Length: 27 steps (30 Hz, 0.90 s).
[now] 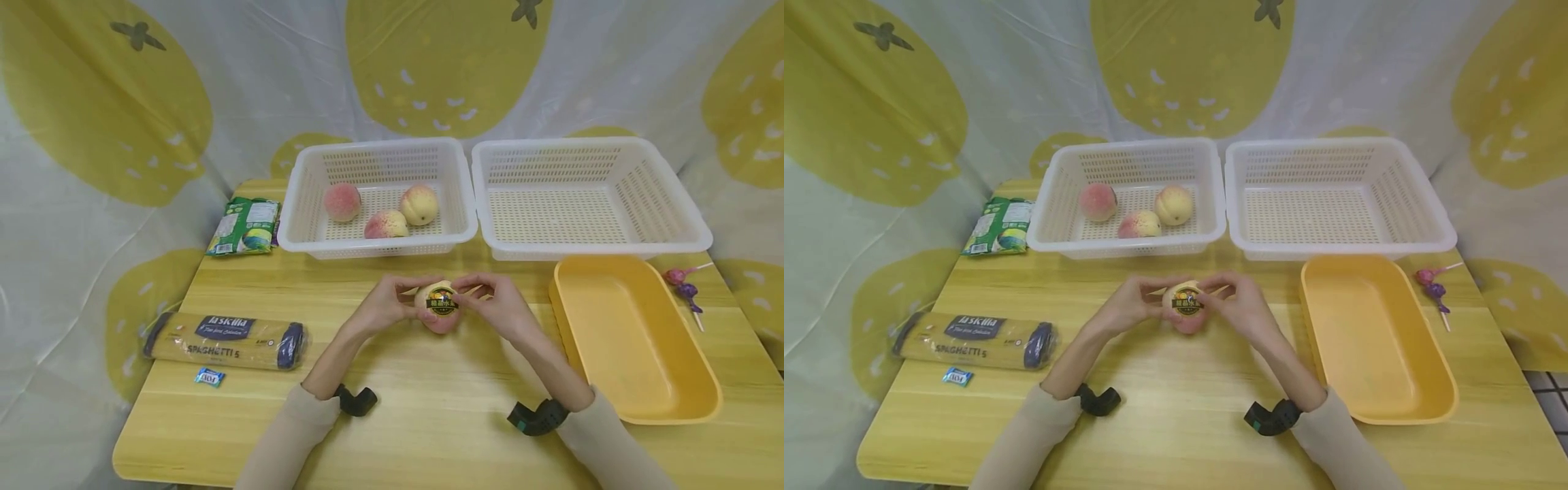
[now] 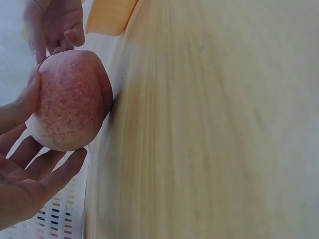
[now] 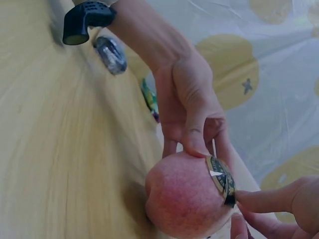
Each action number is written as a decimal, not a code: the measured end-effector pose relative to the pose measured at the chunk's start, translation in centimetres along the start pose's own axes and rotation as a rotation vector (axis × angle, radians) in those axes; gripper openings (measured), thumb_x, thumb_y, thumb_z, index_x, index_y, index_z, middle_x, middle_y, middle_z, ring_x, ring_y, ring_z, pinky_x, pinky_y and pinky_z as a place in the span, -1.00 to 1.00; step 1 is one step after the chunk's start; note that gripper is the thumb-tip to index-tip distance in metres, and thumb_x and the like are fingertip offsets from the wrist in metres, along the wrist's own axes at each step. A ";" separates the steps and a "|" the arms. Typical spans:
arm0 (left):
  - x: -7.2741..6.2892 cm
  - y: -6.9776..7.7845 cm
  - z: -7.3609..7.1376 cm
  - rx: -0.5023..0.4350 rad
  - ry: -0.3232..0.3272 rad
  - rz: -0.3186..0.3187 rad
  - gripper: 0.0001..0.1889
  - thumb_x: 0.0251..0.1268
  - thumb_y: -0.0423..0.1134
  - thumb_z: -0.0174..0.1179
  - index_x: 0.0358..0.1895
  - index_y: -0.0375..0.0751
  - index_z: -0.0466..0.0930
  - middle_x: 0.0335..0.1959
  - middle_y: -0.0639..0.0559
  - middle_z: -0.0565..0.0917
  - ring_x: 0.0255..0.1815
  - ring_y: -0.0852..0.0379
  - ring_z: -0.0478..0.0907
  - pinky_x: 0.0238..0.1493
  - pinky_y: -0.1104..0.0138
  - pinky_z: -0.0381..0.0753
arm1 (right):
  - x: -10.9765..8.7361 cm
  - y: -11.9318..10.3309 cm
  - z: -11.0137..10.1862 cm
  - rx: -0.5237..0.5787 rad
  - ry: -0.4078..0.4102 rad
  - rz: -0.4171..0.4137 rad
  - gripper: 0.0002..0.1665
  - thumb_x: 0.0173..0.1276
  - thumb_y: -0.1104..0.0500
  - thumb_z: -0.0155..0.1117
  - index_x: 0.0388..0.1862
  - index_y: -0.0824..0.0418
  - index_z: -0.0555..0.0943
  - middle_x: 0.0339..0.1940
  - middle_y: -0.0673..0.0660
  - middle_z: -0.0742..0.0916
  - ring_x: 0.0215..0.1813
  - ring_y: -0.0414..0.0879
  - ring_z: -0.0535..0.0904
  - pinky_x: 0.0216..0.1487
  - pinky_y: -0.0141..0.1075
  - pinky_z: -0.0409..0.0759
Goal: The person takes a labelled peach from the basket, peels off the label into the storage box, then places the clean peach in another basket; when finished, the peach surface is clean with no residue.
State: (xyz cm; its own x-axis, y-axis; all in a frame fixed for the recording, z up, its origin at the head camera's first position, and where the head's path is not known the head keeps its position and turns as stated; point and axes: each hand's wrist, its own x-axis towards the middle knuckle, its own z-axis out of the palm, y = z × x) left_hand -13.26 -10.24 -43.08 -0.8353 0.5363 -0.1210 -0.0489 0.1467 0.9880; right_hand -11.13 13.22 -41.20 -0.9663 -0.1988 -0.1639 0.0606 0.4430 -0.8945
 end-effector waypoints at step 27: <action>0.0 1.2 0.5 0.187 0.008 0.035 -0.38 0.10 -0.64 0.42 0.31 -0.36 0.59 0.39 -0.17 0.60 0.50 -0.13 0.45 0.39 0.12 0.57 | -0.7 -0.4 0.7 0.075 0.039 0.004 -0.81 0.48 0.23 0.35 -0.08 0.36 0.73 -0.30 0.22 0.77 -0.41 -0.16 0.55 -0.44 -0.42 0.52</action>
State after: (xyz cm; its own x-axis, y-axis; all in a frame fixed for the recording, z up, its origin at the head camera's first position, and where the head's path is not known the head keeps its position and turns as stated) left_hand -13.06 -9.61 -41.97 -0.8389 0.5376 -0.0849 0.0829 0.2804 0.9563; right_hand -10.28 12.59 -40.96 -0.9750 -0.1620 -0.1521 0.0814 0.3766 -0.9228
